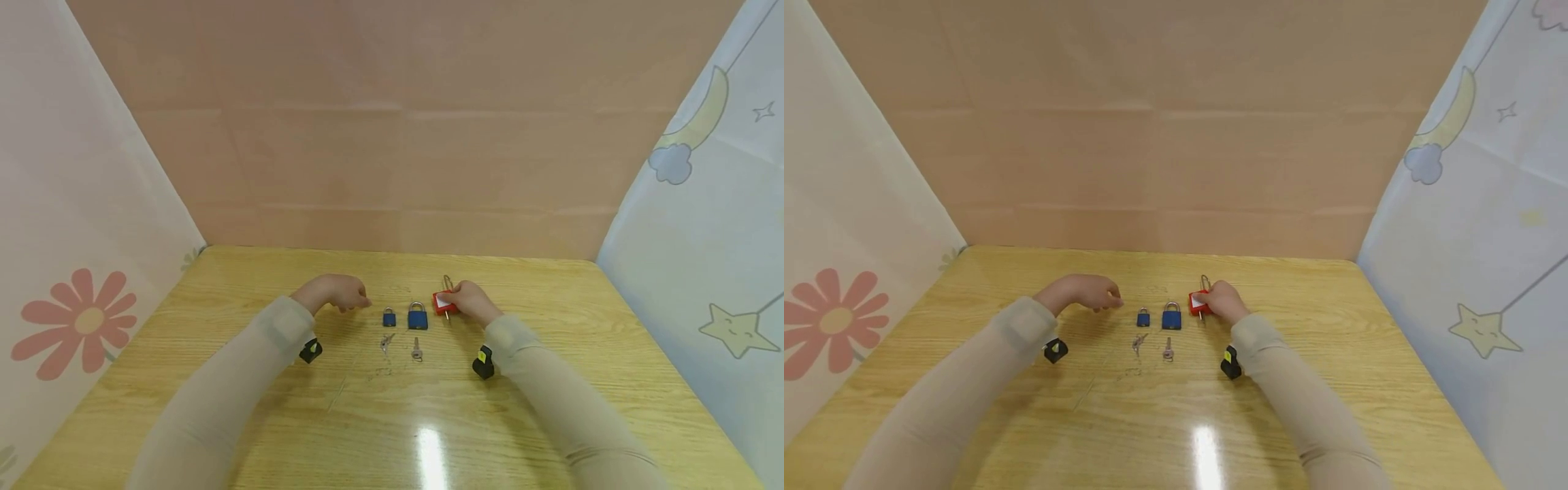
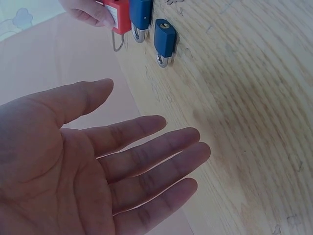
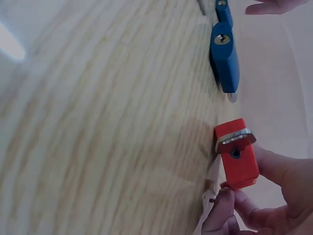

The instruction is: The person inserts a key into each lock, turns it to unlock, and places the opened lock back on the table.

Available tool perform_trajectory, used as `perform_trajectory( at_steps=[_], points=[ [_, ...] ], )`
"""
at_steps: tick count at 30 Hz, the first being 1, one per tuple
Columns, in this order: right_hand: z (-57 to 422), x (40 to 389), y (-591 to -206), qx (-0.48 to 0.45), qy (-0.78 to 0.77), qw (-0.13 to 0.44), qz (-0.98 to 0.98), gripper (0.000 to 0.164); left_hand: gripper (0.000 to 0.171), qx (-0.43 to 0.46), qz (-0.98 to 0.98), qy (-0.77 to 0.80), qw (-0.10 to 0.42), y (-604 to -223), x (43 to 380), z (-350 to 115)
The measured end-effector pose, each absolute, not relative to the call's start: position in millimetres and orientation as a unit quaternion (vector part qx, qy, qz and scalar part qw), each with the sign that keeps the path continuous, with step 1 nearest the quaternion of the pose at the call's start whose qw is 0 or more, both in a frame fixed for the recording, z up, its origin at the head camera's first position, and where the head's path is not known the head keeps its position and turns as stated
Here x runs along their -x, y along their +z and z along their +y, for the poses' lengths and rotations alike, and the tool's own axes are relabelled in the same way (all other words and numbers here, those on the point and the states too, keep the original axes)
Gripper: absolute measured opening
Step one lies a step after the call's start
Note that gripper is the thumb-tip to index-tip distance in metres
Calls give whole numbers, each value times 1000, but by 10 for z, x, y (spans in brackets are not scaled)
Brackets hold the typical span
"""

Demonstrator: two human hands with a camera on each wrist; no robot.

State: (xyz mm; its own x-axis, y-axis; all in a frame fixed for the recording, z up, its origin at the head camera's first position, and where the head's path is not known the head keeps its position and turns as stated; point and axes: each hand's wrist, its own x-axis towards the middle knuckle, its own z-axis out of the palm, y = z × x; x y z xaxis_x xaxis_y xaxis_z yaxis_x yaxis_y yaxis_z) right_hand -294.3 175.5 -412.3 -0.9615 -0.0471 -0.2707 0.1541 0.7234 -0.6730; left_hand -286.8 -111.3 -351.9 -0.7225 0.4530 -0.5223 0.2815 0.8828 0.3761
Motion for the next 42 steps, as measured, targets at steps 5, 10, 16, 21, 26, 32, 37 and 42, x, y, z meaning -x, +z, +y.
perform_trajectory(
  at_steps=[5, 10, 16, 21, 26, 32, 37, 42],
  points=[
    [1712, 2960, -4118, -21, -348, 116, 930, 29, 45, -199, 918, 137, 316, -3514, 2867, -1112],
    [1662, 2987, -4140, -11, -351, 114, 930, 29, 45, -197, 917, 140, 317, -3511, 2869, -1118],
    [1637, 3007, -4152, -10, -358, 113, 927, 27, 45, -203, 918, 132, 314, -3508, 2879, -1123],
    [1626, 3006, -4147, -15, -364, 115, 924, 28, 45, -205, 919, 127, 312, -3509, 2877, -1124],
    [1628, 2972, -4138, -14, -368, 116, 922, 33, 45, -207, 919, 124, 311, -3517, 2871, -1124],
    [1713, 2862, -4062, 5, -331, 107, 937, 36, 46, -206, 918, 132, 313, -3530, 2860, -1121],
    [1842, 2768, -3903, 44, -254, 72, 964, 28, 45, -208, 919, 123, 313, -3540, 2862, -1124],
    [2012, 2744, -3787, 62, -190, 31, 979, 23, 45, -211, 920, 119, 309, -3551, 2866, -1124]
  ],
)
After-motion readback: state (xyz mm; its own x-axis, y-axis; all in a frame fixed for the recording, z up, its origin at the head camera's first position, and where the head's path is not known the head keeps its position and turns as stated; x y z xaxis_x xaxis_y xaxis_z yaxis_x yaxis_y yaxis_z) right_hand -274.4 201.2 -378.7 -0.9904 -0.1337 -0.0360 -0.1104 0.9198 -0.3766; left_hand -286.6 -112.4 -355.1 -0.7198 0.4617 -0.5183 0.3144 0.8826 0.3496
